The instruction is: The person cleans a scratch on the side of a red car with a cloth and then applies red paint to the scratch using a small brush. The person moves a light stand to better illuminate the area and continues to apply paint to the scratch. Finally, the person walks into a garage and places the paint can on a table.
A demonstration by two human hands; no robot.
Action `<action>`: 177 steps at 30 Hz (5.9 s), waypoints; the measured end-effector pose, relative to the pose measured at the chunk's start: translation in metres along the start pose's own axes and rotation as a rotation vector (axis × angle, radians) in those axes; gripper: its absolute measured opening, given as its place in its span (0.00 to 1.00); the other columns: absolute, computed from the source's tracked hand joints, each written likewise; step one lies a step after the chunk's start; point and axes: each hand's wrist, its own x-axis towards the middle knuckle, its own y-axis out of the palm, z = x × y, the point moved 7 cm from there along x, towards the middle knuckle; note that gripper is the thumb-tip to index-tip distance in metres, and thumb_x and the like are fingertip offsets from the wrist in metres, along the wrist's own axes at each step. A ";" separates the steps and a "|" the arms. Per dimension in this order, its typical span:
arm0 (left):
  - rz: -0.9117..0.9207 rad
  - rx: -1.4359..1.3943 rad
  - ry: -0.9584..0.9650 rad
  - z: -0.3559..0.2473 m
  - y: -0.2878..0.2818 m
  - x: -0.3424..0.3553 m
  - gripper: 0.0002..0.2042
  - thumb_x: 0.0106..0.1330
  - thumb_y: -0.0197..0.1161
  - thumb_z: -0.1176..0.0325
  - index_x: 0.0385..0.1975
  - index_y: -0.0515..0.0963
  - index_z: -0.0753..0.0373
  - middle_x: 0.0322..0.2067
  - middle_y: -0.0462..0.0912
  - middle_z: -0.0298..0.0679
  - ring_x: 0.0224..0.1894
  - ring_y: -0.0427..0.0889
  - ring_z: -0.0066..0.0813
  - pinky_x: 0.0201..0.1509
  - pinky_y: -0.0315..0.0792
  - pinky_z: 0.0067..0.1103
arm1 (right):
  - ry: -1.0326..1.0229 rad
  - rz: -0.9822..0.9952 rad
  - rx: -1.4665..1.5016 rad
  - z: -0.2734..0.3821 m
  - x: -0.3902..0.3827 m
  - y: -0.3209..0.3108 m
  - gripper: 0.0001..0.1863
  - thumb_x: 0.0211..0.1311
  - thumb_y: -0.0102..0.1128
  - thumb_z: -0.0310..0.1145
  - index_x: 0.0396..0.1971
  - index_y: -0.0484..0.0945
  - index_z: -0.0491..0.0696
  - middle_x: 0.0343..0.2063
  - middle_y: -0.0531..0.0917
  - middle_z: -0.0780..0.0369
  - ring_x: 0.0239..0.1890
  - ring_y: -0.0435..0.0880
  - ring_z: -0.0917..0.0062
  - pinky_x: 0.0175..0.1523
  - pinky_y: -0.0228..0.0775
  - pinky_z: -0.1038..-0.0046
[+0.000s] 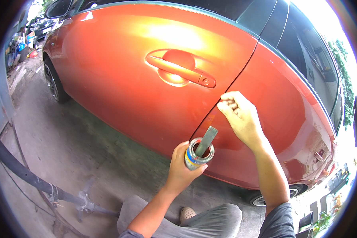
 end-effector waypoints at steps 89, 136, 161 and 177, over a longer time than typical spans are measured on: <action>0.121 0.156 0.114 0.036 0.015 -0.028 0.39 0.49 0.86 0.67 0.62 0.73 0.60 0.58 0.81 0.43 0.61 0.77 0.48 0.66 0.69 0.41 | -0.076 0.079 -0.029 -0.028 -0.128 0.053 0.07 0.69 0.67 0.29 0.43 0.84 0.43 0.38 0.87 0.54 0.41 0.86 0.59 0.47 0.80 0.61; 0.027 0.019 -0.026 -0.005 0.029 0.081 0.30 0.56 0.81 0.62 0.56 0.74 0.65 0.52 0.79 0.47 0.59 0.79 0.41 0.65 0.73 0.38 | 0.119 -0.023 0.379 -0.041 0.073 -0.066 0.21 0.79 0.60 0.48 0.54 0.78 0.44 0.44 0.84 0.60 0.40 0.87 0.75 0.50 0.81 0.69; 0.047 -0.011 -0.010 -0.002 0.031 0.081 0.30 0.57 0.81 0.64 0.56 0.73 0.67 0.51 0.79 0.46 0.54 0.81 0.38 0.60 0.76 0.35 | 0.134 -0.066 0.297 -0.044 0.075 -0.065 0.17 0.80 0.57 0.44 0.52 0.80 0.45 0.40 0.87 0.61 0.38 0.89 0.77 0.48 0.82 0.71; 0.028 0.019 0.038 -0.005 0.029 0.078 0.31 0.57 0.81 0.65 0.57 0.73 0.68 0.51 0.79 0.45 0.53 0.82 0.36 0.59 0.77 0.34 | 0.107 0.001 0.369 -0.039 0.073 -0.066 0.16 0.80 0.58 0.44 0.50 0.81 0.46 0.40 0.86 0.61 0.39 0.89 0.77 0.48 0.80 0.72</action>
